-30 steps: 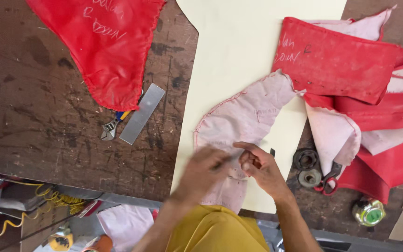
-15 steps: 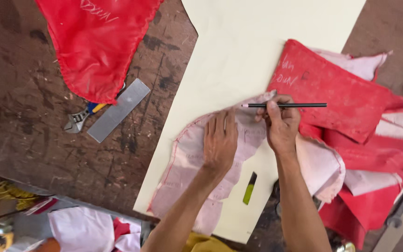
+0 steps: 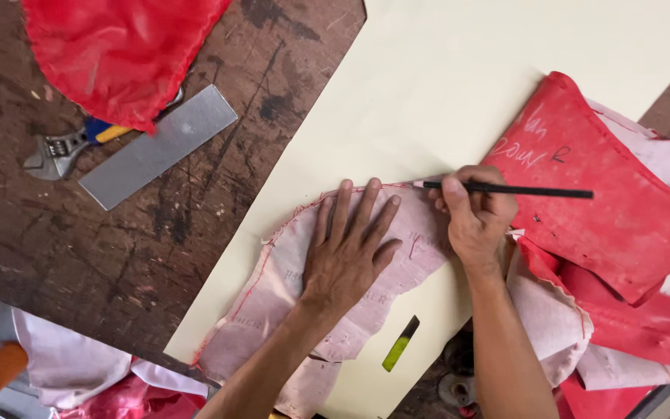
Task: The person aligns red fabric pieces over a paper pattern on the workbench, weights them with a bearing and a wrench, and traces their outlines with a pencil. They then flip the pieces over, rub the edges with a sanding block, and pull loose threads from the fabric.
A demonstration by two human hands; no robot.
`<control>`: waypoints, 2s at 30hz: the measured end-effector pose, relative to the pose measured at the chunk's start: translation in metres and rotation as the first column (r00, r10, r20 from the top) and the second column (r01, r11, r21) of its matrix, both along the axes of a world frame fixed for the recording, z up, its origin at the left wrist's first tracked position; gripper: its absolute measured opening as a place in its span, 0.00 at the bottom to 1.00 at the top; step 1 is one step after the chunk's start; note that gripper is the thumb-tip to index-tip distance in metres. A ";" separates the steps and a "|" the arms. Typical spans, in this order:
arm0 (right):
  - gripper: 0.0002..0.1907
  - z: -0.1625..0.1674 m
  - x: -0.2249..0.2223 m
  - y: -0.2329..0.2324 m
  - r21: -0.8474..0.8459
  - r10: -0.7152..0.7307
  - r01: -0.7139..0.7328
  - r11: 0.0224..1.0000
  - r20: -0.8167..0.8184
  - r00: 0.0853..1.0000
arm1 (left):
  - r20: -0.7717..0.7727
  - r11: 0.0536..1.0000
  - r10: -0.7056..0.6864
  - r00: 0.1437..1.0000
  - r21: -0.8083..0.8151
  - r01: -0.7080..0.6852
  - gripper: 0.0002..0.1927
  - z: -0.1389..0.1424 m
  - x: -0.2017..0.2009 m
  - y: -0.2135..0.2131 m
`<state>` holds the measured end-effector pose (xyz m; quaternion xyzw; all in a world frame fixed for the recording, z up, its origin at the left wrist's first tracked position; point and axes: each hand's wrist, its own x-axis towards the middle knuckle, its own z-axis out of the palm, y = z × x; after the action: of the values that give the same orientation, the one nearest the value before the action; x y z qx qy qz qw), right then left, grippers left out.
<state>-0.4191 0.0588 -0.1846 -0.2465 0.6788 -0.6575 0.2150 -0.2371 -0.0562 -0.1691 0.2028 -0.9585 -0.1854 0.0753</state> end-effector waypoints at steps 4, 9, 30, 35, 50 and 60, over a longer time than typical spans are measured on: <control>0.05 0.000 0.002 0.002 0.082 0.009 0.001 0.997 -0.117 0.993 | 0.015 0.999 0.021 1.000 0.038 -0.022 0.37 -0.004 0.001 0.001; 0.06 0.002 0.001 -0.001 0.136 0.103 -0.072 0.988 -0.232 0.967 | 0.022 0.999 0.027 0.999 0.045 -0.028 0.38 -0.005 0.001 -0.001; 0.06 0.006 0.008 -0.012 0.259 0.127 -0.043 0.965 -0.318 0.940 | 0.055 1.000 0.022 0.998 0.016 -0.023 0.38 -0.020 0.005 -0.002; 0.07 0.000 0.009 -0.008 0.144 -0.024 0.050 0.988 -0.176 0.984 | -0.026 1.000 0.011 1.000 0.007 -0.011 0.37 -0.026 0.013 -0.001; 0.08 -0.005 0.009 -0.015 -0.112 -0.060 0.067 0.991 0.071 0.996 | -0.033 0.978 0.185 0.982 -0.096 -0.187 0.39 -0.013 0.050 -0.021; 0.07 0.010 0.081 -0.070 0.086 0.066 -0.056 0.995 -0.112 0.991 | -0.011 0.983 0.177 0.984 -0.043 -0.177 0.41 -0.014 0.054 -0.032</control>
<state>-0.3376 -0.0114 -0.1743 -0.2956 0.7088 -0.6066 0.2056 -0.1832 -0.0880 -0.1831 0.2848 -0.9403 -0.1576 0.0993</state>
